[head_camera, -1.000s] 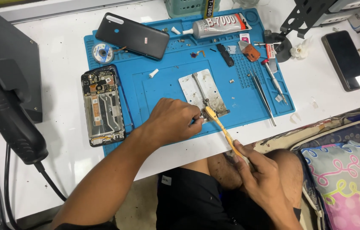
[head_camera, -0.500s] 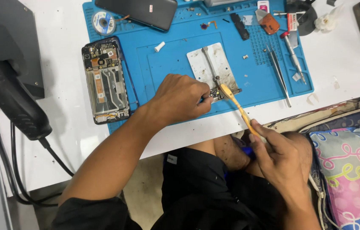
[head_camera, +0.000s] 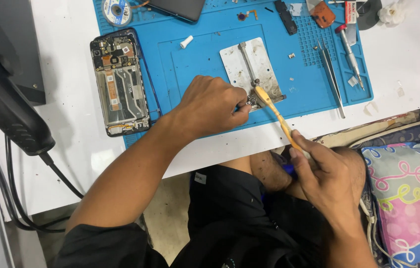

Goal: Repairing a mobile phone motherboard by soldering and cleaning components

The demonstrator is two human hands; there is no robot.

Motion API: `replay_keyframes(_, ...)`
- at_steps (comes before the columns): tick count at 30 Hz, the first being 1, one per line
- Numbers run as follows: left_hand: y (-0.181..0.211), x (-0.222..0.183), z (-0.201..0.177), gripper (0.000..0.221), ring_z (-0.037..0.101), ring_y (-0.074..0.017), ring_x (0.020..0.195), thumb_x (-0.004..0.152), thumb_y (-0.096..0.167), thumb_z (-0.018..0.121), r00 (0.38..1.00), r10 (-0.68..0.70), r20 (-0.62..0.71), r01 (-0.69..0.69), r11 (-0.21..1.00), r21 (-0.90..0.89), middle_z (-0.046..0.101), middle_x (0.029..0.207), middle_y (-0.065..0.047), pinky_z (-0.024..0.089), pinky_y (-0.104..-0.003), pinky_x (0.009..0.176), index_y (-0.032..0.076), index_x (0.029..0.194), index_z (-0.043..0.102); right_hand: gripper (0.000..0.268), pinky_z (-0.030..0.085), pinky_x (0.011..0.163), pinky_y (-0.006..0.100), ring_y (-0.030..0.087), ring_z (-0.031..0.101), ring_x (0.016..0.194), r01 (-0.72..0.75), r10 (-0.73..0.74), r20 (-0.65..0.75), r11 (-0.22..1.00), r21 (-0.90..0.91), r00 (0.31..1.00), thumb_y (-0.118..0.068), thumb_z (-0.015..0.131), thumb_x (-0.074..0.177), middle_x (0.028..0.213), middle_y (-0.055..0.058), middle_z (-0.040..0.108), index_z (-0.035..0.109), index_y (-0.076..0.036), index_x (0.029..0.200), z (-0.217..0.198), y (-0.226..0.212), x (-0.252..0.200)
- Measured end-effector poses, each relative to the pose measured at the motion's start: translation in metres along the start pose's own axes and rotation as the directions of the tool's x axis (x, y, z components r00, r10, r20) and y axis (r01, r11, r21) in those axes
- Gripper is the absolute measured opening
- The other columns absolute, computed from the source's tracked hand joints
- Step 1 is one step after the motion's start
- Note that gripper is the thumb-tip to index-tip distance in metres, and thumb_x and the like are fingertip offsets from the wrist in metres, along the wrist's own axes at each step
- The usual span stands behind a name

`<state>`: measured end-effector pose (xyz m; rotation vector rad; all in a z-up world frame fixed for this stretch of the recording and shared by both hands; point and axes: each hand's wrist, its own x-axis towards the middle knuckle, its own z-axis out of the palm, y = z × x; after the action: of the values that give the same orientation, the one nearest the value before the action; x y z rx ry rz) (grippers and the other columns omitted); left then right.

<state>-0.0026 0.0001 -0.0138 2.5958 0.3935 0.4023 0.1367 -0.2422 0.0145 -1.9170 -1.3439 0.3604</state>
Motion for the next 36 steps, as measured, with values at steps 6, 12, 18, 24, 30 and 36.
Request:
replay_keyframes(6, -0.001, -0.002, 0.010, 0.029, 0.044, -0.0282, 0.041, 0.089, 0.022, 0.062, 0.999, 0.000, -0.034, 0.003, 0.995, 0.096, 0.054, 0.047, -0.001, 0.033, -0.043, 0.042, 0.018, 0.060, 0.061, 0.032, 0.057, 0.085, 0.031, 0.023, 0.074, 0.097, 0.056, -0.056, 0.018, 0.998, -0.010, 0.998, -0.004, 0.064, 0.099, 0.123, 0.017, 0.074, 0.065, 0.006, 0.129, 0.019, -0.003, 0.004)
replay_keyframes(12, -0.001, -0.001, 0.006, 0.031, 0.047, -0.0258, 0.042, 0.092, 0.025, 0.062, 1.000, 0.001, 0.004, -0.001, 0.994, 0.110, 0.056, 0.049, -0.001, 0.034, -0.042, 0.042, 0.018, 0.062, 0.063, 0.033, 0.053, 0.067, 0.023, 0.011, 0.063, 0.070, -0.037, 0.037, 0.019, 0.999, 0.006, 0.999, -0.008, 0.067, 0.097, 0.123, 0.014, 0.075, 0.068, 0.003, 0.127, 0.003, 0.003, -0.005)
replay_keyframes(18, -0.002, -0.002, 0.010, 0.030, 0.048, -0.0257, 0.042, 0.092, 0.023, 0.063, 1.000, 0.026, -0.004, -0.025, 0.993, 0.113, 0.057, 0.049, -0.002, 0.036, -0.042, 0.042, 0.015, 0.064, 0.066, 0.031, 0.051, 0.081, 0.033, 0.022, 0.072, 0.093, -0.003, -0.007, -0.035, 0.965, -0.261, 0.999, -0.015, 0.070, 0.097, 0.119, 0.014, 0.076, 0.074, -0.001, 0.125, -0.015, 0.010, -0.017)
replay_keyframes(24, -0.001, -0.001, 0.007, 0.030, 0.050, -0.0266, 0.043, 0.093, 0.026, 0.065, 1.000, 0.022, 0.007, -0.023, 0.994, 0.111, 0.058, 0.050, -0.002, 0.036, -0.043, 0.042, 0.015, 0.065, 0.067, 0.031, 0.051, 0.080, 0.031, 0.020, 0.069, 0.092, -0.070, 0.056, -0.078, 0.980, -0.188, 0.995, -0.015, 0.068, 0.098, 0.122, 0.013, 0.075, 0.071, 0.000, 0.125, -0.009, 0.003, -0.017)
replay_keyframes(30, 0.000, -0.001, 0.006, 0.032, 0.052, -0.0263, 0.043, 0.095, 0.028, 0.065, 1.000, 0.028, 0.004, -0.029, 0.992, 0.119, 0.060, 0.052, -0.002, 0.036, -0.044, 0.041, 0.013, 0.067, 0.069, 0.032, 0.058, 0.089, 0.031, 0.025, 0.076, 0.100, 0.075, -0.075, -0.038, 0.997, 0.011, 0.997, -0.002, 0.063, 0.097, 0.121, 0.019, 0.074, 0.065, 0.007, 0.128, 0.017, 0.007, -0.005)
replay_keyframes(36, 0.011, 0.005, -0.011, 0.034, 0.044, -0.0144, 0.030, 0.087, 0.010, 0.066, 0.998, 0.029, -0.052, -0.033, 0.996, -0.081, 0.050, 0.039, 0.000, 0.032, -0.027, 0.036, 0.014, 0.055, 0.056, 0.025, 0.058, 0.060, 0.042, 0.042, 0.076, 0.081, 0.136, -0.127, -0.119, 0.988, 0.073, 0.985, 0.001, 0.071, 0.090, 0.091, 0.022, 0.077, 0.075, 0.003, 0.114, 0.024, -0.005, 0.011)
